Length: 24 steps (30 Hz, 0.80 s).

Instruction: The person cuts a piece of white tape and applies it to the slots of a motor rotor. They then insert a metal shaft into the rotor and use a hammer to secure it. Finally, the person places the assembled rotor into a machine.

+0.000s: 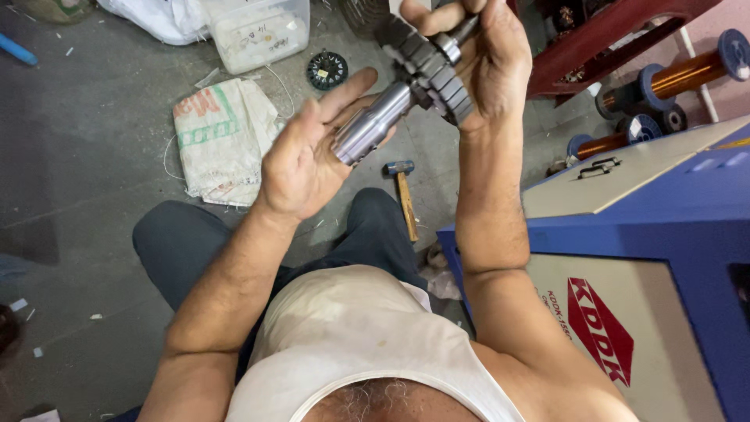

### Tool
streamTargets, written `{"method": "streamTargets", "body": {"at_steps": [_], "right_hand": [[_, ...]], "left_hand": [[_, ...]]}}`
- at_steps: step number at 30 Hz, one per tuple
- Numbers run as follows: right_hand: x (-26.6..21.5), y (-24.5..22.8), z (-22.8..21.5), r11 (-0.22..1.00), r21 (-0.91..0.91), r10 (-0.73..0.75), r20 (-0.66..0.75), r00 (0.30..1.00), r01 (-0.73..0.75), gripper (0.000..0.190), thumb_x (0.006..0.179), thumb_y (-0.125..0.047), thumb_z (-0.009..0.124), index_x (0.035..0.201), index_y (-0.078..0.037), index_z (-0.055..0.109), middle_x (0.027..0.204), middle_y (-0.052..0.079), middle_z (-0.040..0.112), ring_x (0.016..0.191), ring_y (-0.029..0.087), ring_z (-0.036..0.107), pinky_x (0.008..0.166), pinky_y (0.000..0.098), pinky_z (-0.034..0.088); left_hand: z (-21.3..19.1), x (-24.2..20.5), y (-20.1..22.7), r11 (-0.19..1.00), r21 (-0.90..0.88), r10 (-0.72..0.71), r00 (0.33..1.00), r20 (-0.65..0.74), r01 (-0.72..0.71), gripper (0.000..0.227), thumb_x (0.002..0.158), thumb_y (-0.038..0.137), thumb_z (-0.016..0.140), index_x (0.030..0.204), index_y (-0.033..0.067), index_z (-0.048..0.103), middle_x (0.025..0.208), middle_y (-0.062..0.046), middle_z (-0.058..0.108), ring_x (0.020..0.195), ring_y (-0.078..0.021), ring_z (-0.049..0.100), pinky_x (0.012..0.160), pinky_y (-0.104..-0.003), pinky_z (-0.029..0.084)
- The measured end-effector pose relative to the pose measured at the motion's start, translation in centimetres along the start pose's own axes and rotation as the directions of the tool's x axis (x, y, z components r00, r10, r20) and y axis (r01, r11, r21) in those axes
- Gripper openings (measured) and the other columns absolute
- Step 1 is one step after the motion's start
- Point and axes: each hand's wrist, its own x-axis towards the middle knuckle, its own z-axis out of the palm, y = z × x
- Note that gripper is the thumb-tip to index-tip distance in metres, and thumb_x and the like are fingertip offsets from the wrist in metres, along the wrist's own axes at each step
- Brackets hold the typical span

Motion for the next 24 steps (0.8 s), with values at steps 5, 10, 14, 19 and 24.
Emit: {"method": "streamTargets", "body": {"at_steps": [5, 10, 14, 19, 24], "right_hand": [[-1.1, 5.1, -3.5, 0.916, 0.400, 0.018, -0.006, 1.000, -0.014, 0.035, 0.124, -0.036, 0.042, 0.121, -0.005, 0.058, 0.112, 0.012, 0.074, 0.112, 0.023, 0.070, 0.100, 0.0343, 0.058], [-3.1, 11.0, -6.0, 0.594, 0.804, 0.167, -0.160, 0.973, 0.030, 0.044, 0.112, -0.034, 0.041, 0.143, -0.004, 0.051, 0.139, 0.011, 0.062, 0.131, 0.022, 0.059, 0.118, 0.0377, 0.048], [-4.3, 13.4, -6.7, 0.559, 0.828, 0.188, -0.186, 0.964, 0.051, 0.047, 0.107, -0.029, 0.041, 0.147, -0.005, 0.045, 0.146, 0.011, 0.057, 0.134, 0.022, 0.056, 0.118, 0.0388, 0.045], [-4.8, 13.8, -7.7, 0.866, 0.499, 0.095, -0.202, 0.975, 0.019, 0.042, 0.116, -0.025, 0.039, 0.151, -0.004, 0.045, 0.150, 0.011, 0.057, 0.134, 0.020, 0.059, 0.118, 0.0340, 0.047], [-4.9, 12.2, -6.9, 0.718, 0.695, 0.189, -0.263, 0.946, 0.050, 0.043, 0.112, -0.028, 0.038, 0.147, -0.003, 0.047, 0.144, 0.011, 0.057, 0.131, 0.022, 0.060, 0.116, 0.0349, 0.050]], "left_hand": [[2.4, -0.5, -1.4, 0.857, 0.474, 0.220, 0.975, 0.018, -0.202, 0.073, 0.103, 0.015, 0.066, 0.159, -0.0022, 0.022, 0.162, -0.015, 0.034, 0.147, -0.0235, 0.046, 0.126, -0.041, 0.044], [3.9, -0.8, -2.1, 0.706, 0.700, 0.212, 0.975, -0.063, -0.108, 0.072, 0.105, 0.020, 0.073, 0.164, 0.0065, 0.033, 0.153, -0.019, 0.058, 0.136, -0.0266, 0.063, 0.115, -0.037, 0.057], [4.7, -0.7, -1.2, 0.340, 0.938, 0.278, 0.960, -0.025, -0.074, 0.069, 0.096, 0.024, 0.082, 0.155, 0.0092, 0.048, 0.133, -0.016, 0.069, 0.121, -0.0230, 0.074, 0.099, -0.035, 0.064], [5.0, -0.5, -1.0, 0.354, 0.933, 0.275, 0.961, -0.036, -0.066, 0.071, 0.093, 0.021, 0.084, 0.154, 0.0105, 0.049, 0.129, -0.017, 0.071, 0.118, -0.0209, 0.074, 0.098, -0.033, 0.065], [4.4, -0.7, -1.4, 0.410, 0.909, 0.275, 0.961, -0.042, -0.078, 0.070, 0.095, 0.019, 0.084, 0.155, 0.0100, 0.048, 0.133, -0.018, 0.070, 0.121, -0.0207, 0.073, 0.100, -0.034, 0.066]]}}
